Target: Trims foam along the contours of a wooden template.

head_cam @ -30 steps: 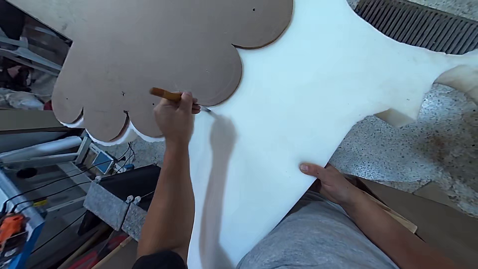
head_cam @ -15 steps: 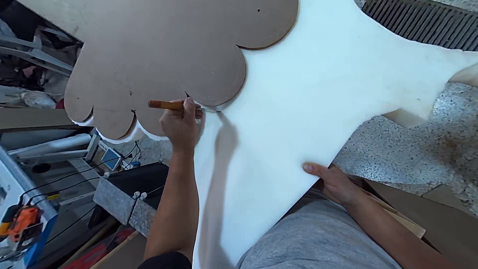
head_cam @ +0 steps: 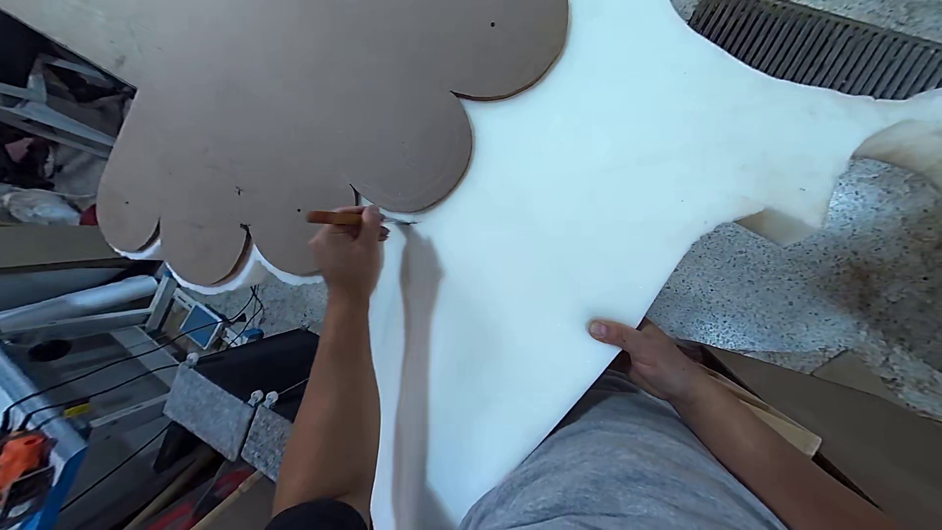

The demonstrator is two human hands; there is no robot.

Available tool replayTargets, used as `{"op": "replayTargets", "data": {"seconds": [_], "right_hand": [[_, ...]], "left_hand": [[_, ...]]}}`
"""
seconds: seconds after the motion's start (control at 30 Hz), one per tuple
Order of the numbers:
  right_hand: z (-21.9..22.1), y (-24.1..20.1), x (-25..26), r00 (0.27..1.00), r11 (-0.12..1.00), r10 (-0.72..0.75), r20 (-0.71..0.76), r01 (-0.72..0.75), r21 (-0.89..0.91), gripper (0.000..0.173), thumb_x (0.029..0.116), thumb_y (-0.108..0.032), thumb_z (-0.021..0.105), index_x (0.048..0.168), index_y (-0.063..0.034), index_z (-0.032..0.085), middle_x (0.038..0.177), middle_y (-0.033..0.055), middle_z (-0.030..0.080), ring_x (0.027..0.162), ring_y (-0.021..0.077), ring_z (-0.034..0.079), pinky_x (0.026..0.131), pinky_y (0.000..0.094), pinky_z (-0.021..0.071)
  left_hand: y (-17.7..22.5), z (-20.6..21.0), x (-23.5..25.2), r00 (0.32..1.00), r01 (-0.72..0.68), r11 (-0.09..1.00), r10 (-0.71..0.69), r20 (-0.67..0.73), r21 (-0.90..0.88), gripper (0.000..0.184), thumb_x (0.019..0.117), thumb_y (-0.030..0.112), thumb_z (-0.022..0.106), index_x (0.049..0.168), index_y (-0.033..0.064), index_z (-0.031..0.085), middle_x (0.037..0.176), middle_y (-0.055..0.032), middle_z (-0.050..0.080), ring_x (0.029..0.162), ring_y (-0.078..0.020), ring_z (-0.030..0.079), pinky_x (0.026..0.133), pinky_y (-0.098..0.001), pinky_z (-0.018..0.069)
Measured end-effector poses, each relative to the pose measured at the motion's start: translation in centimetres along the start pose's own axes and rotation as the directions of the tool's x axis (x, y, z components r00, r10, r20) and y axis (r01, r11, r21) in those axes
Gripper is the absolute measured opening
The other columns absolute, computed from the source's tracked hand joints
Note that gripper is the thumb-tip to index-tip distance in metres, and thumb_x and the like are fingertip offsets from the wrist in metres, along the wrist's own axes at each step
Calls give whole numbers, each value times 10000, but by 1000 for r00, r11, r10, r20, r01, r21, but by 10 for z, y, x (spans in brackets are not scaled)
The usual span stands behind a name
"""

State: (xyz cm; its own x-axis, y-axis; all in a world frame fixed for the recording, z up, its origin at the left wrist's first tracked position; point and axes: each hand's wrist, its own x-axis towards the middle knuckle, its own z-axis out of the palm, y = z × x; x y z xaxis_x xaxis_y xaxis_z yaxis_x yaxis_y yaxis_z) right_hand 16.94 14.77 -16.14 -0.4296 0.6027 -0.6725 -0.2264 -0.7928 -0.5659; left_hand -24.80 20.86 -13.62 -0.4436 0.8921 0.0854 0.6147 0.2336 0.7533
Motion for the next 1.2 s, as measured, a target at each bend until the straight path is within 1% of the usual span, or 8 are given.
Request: {"op": "replayTargets", "data": {"seconds": [0.2,0.33,0.47,0.6,0.73,0.93,1.07,1.2], "right_hand": [[-3,1,2,1000,1000,-5,16,5,-11,354,937,-256,744,1225,-68,660,1051,177,738,912,269,748,811,438,640],[-3,-1,3,1000,1000,6,11,-6,-20,387,924,-263,761,1236,-63,650,1052,176,740,909,269,751,807,435,642],[-5,-2,2,1000,1000,0,4,0,-29,349,939,-241,740,1233,-72,656,1053,164,743,907,262,751,804,427,642],[-5,-3,3,1000,999,13,-4,-14,-45,319,946,-222,730,1214,-61,665,1045,167,743,903,261,751,800,424,642],[-7,-2,4,1000,999,14,4,-13,-47,339,934,-228,745,1223,-72,661,1046,167,742,901,258,750,789,413,640],[-10,-1,6,999,999,17,32,-16,-32,320,946,-219,735,1223,-75,666,1052,164,742,909,255,749,794,407,639],[-7,1,4,999,998,30,31,-29,-56,335,942,-256,739,1223,-91,663,1031,145,748,880,242,751,771,393,641],[-6,-1,4,1000,999,13,28,-12,-31,323,935,-219,743,1211,-69,667,1031,159,745,885,248,751,778,403,642]], "left_hand": [[-33,1,10,999,21,998,-20,31,-59,285,1019,261,646,1097,-11,677,943,-79,770,784,-152,762,784,-360,656],[-38,11,10,982,-45,990,19,187,133,263,1002,223,659,1112,-12,698,1037,-152,726,888,-201,723,866,-439,603],[-38,-14,13,995,-29,996,20,102,86,331,994,330,673,1120,27,713,1160,-137,688,965,-190,716,899,-414,610],[-12,-11,5,981,-173,904,125,147,390,485,1005,511,609,1081,61,771,1132,-176,709,1063,-298,688,946,-518,550],[21,-16,4,988,-116,850,49,143,513,425,1025,446,583,1055,66,772,932,-186,752,877,-348,734,802,-615,550],[26,-9,-12,976,-184,883,215,-24,431,360,1015,373,594,964,72,784,775,-106,750,644,-193,721,609,-440,586],[5,-7,-4,958,245,970,-243,-151,-4,371,1037,395,584,954,69,741,629,10,689,469,-86,623,449,-289,547],[41,8,-13,988,102,946,-61,-140,307,419,1032,413,574,926,51,755,721,-70,724,593,-175,692,599,-431,587]]}}
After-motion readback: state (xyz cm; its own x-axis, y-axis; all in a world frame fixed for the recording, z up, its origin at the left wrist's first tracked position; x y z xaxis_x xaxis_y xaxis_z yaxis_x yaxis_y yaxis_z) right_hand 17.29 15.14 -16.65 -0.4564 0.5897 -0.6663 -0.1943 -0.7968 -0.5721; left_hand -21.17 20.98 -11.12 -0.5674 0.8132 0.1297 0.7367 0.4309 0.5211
